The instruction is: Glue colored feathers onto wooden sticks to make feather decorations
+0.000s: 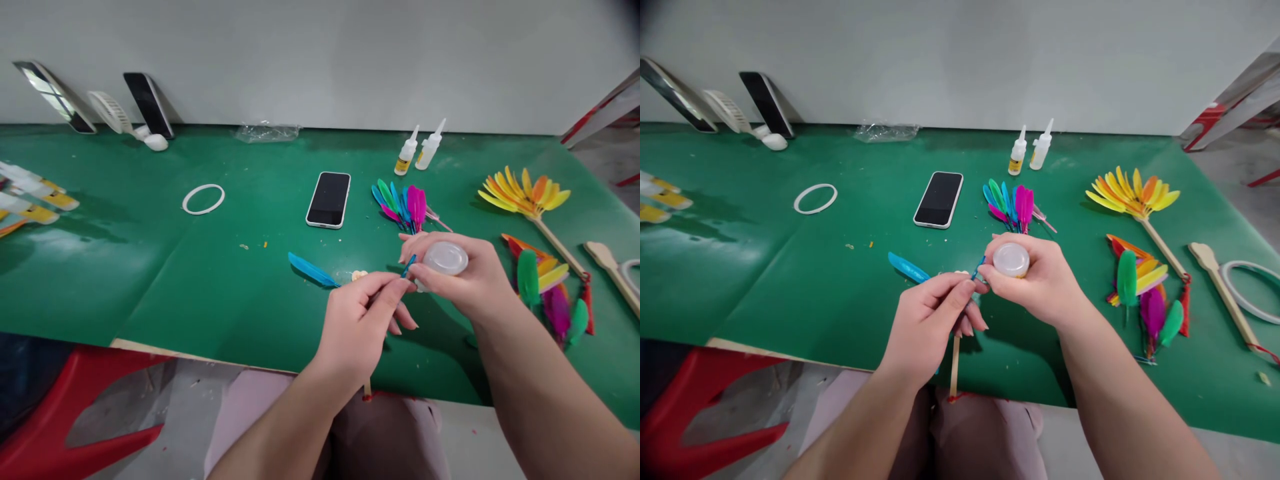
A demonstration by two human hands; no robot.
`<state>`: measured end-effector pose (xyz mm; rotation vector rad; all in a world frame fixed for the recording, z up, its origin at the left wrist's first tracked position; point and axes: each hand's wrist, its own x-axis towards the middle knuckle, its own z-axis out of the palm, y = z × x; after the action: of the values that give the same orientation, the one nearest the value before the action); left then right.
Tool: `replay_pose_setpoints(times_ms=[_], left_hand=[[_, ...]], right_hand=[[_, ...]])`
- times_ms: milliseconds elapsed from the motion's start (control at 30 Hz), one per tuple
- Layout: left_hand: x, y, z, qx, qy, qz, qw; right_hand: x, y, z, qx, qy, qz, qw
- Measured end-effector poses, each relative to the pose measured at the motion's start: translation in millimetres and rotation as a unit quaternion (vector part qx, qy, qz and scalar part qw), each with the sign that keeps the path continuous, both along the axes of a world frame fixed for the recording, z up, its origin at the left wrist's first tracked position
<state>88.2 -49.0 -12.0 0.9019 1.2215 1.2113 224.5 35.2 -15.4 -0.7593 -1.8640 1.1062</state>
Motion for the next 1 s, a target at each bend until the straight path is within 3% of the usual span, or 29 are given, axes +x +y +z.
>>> replay_pose_setpoints(times_ms=[600, 833, 1000], left_hand=[[-9.3, 4.5, -0.6, -0.043, -0.129, -0.049, 0.989], [-16.6, 4.1, 1.6, -0.018, -0.128, 0.01, 0.992], [-16.9, 4.4, 3.0, -0.028, -0.104, 0.028, 0.994]], right_hand=[[1.8, 4.2, -1.0, 0.009, -0.005, -0.053, 0.999], [6.0, 9.9, -3.7, -0.024, -0.007, -0.145, 0.989], [5.6, 14.7, -7.1, -0.035, -0.053, -0.172, 0.983]])
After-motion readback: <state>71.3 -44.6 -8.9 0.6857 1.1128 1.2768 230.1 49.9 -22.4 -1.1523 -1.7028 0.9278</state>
